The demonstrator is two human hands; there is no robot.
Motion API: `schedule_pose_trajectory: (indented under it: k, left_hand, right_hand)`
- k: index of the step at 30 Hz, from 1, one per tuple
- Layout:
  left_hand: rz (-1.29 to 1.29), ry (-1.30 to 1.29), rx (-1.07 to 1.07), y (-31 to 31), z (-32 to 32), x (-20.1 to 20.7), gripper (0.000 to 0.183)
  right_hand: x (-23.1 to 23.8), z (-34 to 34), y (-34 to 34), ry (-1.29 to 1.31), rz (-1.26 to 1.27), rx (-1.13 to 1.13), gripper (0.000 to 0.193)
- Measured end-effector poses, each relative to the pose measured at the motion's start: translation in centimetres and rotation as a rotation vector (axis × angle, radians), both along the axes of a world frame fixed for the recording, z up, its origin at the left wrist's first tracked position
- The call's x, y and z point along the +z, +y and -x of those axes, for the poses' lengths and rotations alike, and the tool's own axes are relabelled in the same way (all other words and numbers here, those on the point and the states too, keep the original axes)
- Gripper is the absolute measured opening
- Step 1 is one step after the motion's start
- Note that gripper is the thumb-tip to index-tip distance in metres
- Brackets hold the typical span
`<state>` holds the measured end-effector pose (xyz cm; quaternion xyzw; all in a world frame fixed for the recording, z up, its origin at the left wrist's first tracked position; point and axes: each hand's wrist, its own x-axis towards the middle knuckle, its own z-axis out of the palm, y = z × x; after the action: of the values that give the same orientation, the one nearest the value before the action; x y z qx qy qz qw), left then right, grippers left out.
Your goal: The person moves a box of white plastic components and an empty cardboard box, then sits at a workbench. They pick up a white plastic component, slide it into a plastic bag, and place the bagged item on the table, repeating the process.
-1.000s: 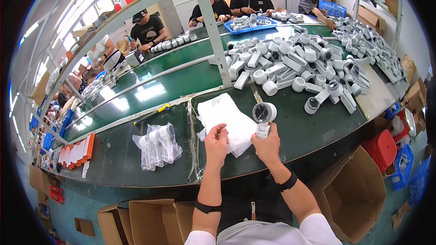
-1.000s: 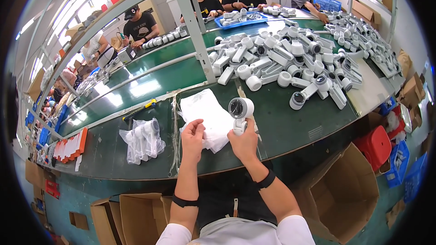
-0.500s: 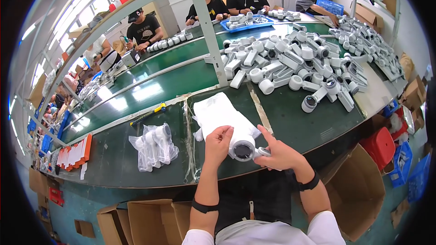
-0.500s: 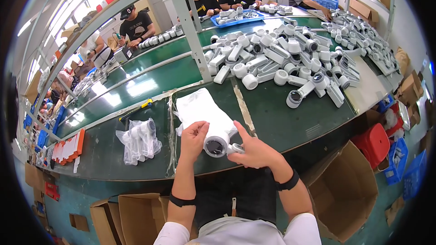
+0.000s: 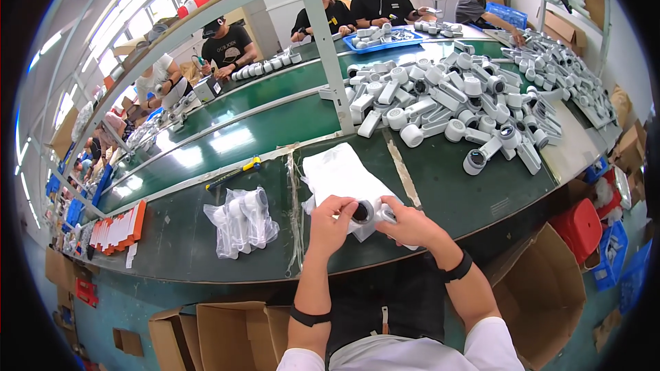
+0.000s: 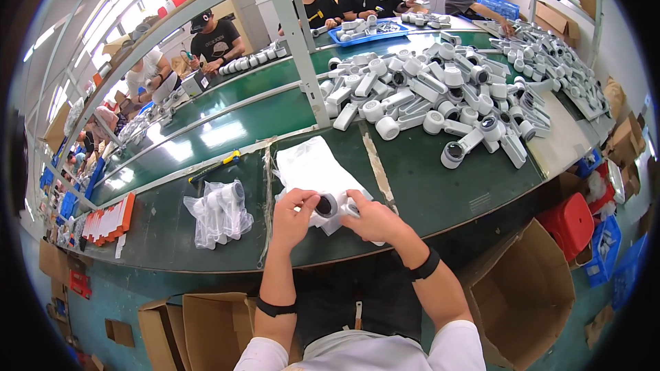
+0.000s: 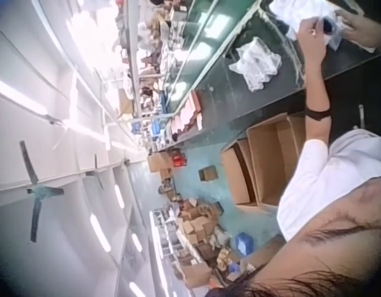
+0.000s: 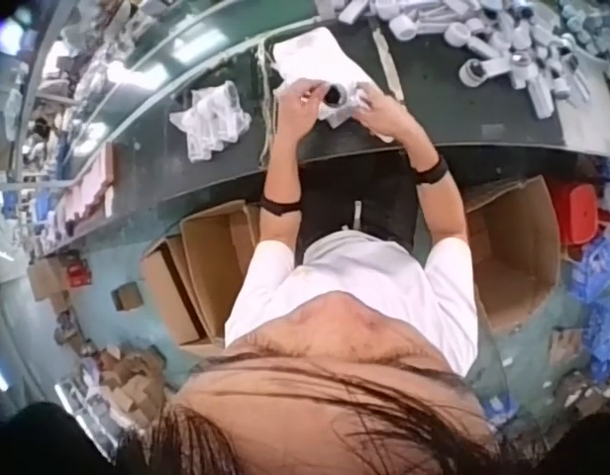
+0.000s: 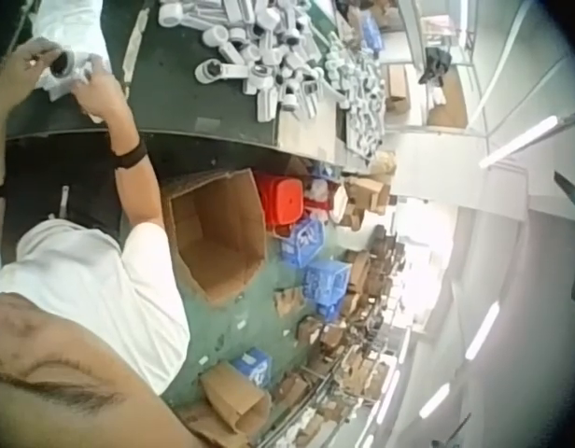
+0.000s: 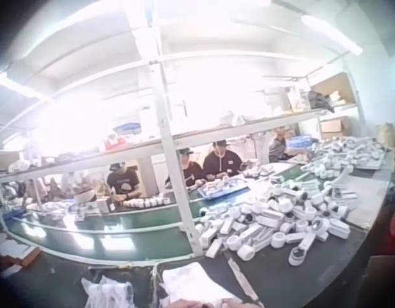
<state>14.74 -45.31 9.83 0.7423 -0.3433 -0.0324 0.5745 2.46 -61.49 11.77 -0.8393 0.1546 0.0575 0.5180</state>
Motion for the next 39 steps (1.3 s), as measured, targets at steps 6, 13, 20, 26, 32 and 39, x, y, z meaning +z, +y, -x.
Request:
schedule_pose_trajectory:
  k: [6,13,20,26,32,39]
  left_hand:
    - [0.019,-0.269,-0.123,-1.3,3.9,0.1,0.009]
    - [0.103,-0.160,-0.290,-0.7,7.4,-1.9,0.016]
    - [0.375,0.536,-0.134,0.1,5.1,-4.3,0.036]
    - [0.379,0.892,-0.294,0.9,5.8,-3.5,0.041]
    - [0.328,0.926,-0.315,2.4,5.2,-2.6,0.036]
    - [0.643,1.018,-0.435,5.2,4.1,-3.2,0.040]
  right_hand:
    - [-2.4,-0.7,0.9,-0.201,-0.294,-0.304,0.052]
    - [-4.2,-1.7,1.7,-0.602,-0.403,-0.520,0.066]
    - [-4.6,-2.0,4.8,-0.759,-0.417,-0.524,0.032]
    - [-3.6,-1.8,5.2,-0.702,0.200,-0.508,0.030]
    - [-3.0,-1.5,4.9,-0.646,0.308,-0.467,0.017]
    - [-3.0,-0.6,4.8,-0.721,0.386,-0.423,0.012]
